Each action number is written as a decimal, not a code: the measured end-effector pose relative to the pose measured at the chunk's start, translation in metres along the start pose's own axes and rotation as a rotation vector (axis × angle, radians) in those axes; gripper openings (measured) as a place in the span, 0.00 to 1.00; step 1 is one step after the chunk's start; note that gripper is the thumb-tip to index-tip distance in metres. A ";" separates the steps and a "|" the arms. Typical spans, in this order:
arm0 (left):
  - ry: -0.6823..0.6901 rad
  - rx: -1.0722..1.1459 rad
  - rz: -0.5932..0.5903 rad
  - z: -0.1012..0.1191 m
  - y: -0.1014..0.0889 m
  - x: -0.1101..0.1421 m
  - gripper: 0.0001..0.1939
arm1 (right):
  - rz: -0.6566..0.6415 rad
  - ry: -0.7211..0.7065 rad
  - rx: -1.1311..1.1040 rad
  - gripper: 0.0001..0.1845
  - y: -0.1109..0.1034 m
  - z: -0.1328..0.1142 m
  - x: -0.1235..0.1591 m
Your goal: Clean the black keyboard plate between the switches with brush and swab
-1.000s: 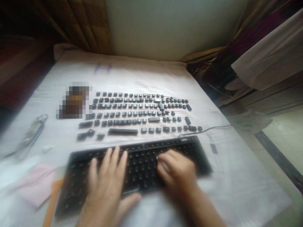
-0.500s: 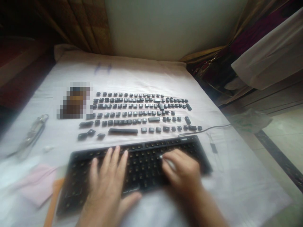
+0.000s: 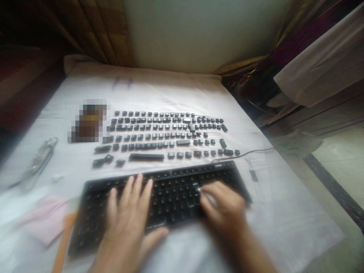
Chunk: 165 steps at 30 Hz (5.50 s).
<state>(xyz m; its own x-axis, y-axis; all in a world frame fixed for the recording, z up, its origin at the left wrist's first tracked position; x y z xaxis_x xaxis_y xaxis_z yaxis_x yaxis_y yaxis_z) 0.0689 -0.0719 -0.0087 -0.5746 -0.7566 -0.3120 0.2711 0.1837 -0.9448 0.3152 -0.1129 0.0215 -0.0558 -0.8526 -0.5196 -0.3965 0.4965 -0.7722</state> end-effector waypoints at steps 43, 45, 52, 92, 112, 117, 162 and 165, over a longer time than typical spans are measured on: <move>-0.024 0.004 -0.045 0.003 -0.003 -0.001 0.46 | -0.042 0.001 0.023 0.09 0.008 -0.002 0.000; -0.041 0.002 -0.054 0.004 -0.004 -0.002 0.45 | -0.044 -0.004 0.035 0.09 0.008 -0.002 -0.001; 0.015 -0.019 -0.019 0.000 0.001 0.000 0.46 | -0.013 0.051 0.054 0.10 0.010 0.001 0.005; 0.020 -0.019 -0.024 0.000 0.001 0.001 0.46 | -0.062 -0.001 -0.076 0.08 0.005 -0.016 -0.001; 0.016 -0.012 -0.030 -0.001 0.001 0.002 0.46 | -0.048 0.029 -0.043 0.10 0.013 -0.014 0.005; 0.017 -0.004 -0.021 -0.001 0.000 0.001 0.46 | -0.065 0.022 -0.062 0.10 0.016 -0.015 0.005; 0.000 0.005 -0.016 0.001 -0.001 0.002 0.45 | -0.034 0.023 -0.102 0.09 0.013 -0.023 0.004; 0.003 0.002 -0.022 0.002 -0.001 0.001 0.45 | -0.029 0.015 -0.098 0.09 0.016 -0.026 0.003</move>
<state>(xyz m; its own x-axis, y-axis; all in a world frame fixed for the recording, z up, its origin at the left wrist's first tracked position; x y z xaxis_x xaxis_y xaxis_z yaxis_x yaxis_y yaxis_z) 0.0692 -0.0740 -0.0084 -0.5832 -0.7583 -0.2914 0.2600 0.1656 -0.9513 0.2850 -0.1120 0.0174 -0.0564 -0.8690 -0.4915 -0.4855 0.4541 -0.7471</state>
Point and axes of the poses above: each hand's wrist, its own x-axis away from the middle knuckle, its own y-axis out of the palm, z = x × y, the point moved 2 cm from there along -x, towards the middle knuckle, and after that the axes turned 4 degrees about z, right-handed, at the moved point
